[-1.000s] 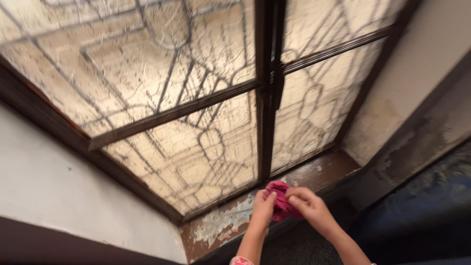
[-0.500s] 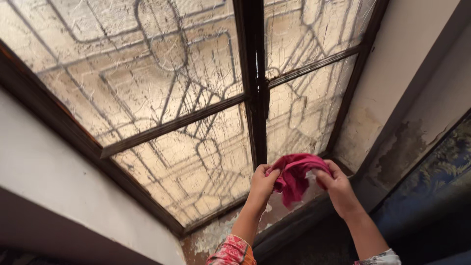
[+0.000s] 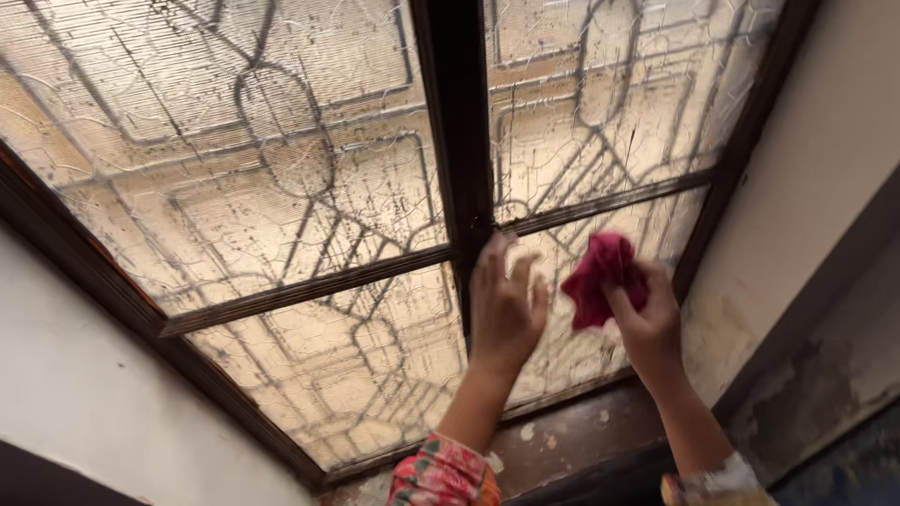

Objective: The person wipes the wooden window frame and sill with a pink cloth. They clean the lower sill, vertical edges, and upper frame sections, moving around the perimeter of the window.

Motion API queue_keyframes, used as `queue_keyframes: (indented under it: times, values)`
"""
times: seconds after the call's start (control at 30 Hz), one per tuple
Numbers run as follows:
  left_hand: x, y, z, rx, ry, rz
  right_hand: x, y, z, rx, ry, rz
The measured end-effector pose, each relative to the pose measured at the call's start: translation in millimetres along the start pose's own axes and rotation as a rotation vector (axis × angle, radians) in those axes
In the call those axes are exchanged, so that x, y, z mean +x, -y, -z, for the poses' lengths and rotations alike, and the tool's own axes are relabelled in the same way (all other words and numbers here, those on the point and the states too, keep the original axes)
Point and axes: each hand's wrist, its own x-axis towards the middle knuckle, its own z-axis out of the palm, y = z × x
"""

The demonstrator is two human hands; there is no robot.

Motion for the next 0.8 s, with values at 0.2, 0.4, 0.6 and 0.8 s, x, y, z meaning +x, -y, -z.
queue_keyframes:
  times: [0.2, 0.4, 0.6, 0.8]
  values:
    - [25.9, 6.1, -6.1, 0.314, -0.096, -0.056, 81.7, 21.0, -57.8, -0.328, 0.057, 0.653]
    - [19.4, 22.6, -26.4, 0.515, -0.037, 0.032, 95.0, -13.8, -72.6, -0.624, 0.103, 0.917]
    - [17.0, 31.4, -40.0, 0.569, -0.143, -0.010, 137.6, -91.3, 1.6, -0.521, -0.016, 0.785]
    - [18.8, 32.3, -46.3, 0.659, -0.214, -0.008, 157.4, -122.9, 28.7, -0.508, -0.170, 0.603]
